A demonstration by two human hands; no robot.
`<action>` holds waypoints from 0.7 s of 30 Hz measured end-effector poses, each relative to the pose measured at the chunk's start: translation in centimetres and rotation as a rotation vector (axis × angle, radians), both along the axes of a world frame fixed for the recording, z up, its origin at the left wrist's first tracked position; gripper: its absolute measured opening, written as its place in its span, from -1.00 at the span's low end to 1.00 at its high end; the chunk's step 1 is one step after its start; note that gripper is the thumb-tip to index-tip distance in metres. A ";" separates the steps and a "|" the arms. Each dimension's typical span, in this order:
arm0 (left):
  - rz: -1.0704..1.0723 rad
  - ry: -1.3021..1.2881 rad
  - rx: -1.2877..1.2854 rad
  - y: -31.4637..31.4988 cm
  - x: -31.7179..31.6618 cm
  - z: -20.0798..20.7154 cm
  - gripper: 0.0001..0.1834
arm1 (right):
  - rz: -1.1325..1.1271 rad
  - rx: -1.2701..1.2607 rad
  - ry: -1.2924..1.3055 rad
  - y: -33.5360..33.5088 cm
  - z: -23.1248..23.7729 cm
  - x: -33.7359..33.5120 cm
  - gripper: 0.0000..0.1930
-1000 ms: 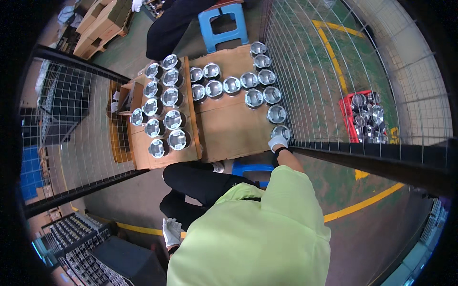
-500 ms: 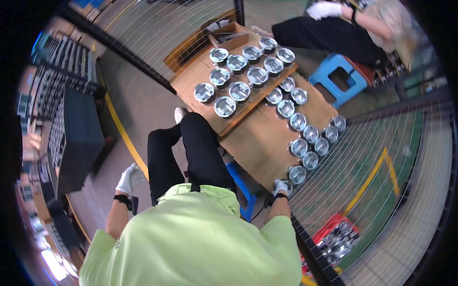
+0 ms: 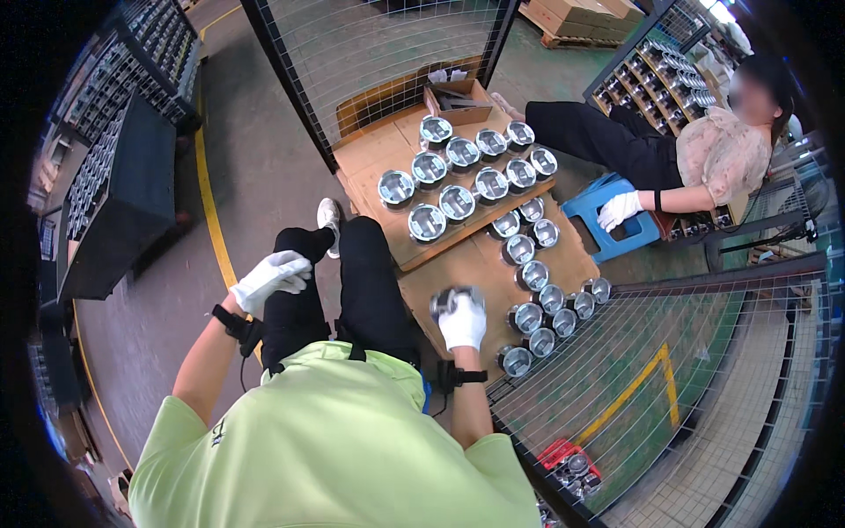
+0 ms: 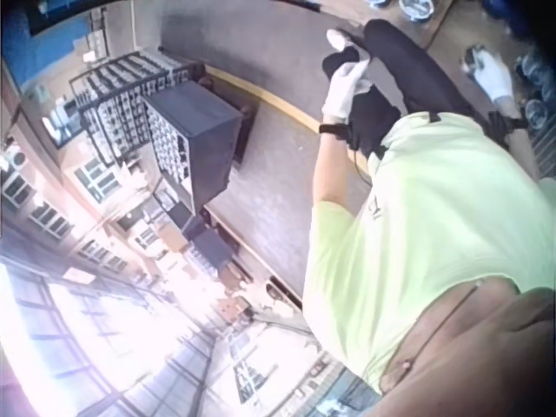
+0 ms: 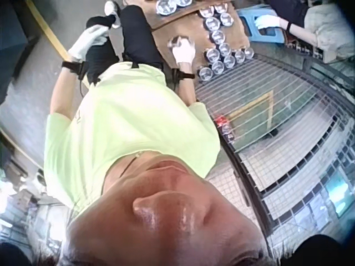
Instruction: Inspecting large metal pistons and marking them with a tool on a fabrication floor.
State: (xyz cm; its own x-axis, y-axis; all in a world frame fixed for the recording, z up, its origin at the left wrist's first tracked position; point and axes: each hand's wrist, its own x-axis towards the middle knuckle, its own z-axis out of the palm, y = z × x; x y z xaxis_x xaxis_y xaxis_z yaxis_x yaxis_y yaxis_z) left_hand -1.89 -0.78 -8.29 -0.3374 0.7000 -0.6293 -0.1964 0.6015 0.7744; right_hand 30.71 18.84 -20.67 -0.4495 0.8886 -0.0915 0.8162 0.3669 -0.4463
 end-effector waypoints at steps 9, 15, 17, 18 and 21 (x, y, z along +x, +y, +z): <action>-0.162 -1.037 0.661 3.4 2.5 4.1 -0.01 | 0.832 0.669 0.627 -2.8 22.3 -11.0 -0.53; 0.220 -0.843 0.868 -2.1 0.5 3.8 -0.01 | 0.826 0.466 0.803 -6.6 24.8 -15.3 -0.54; 0.401 -0.901 0.884 -4.0 0.1 3.5 -0.01 | 0.673 0.305 0.870 -7.4 23.5 -15.2 -0.53; 0.416 -0.865 0.898 -4.6 -0.1 4.6 0.02 | 0.591 0.029 0.944 -7.6 22.2 -14.8 -0.56; 0.492 -0.503 0.961 -5.3 -0.2 7.6 0.03 | 0.411 -0.752 1.000 -8.0 22.4 -15.2 -0.66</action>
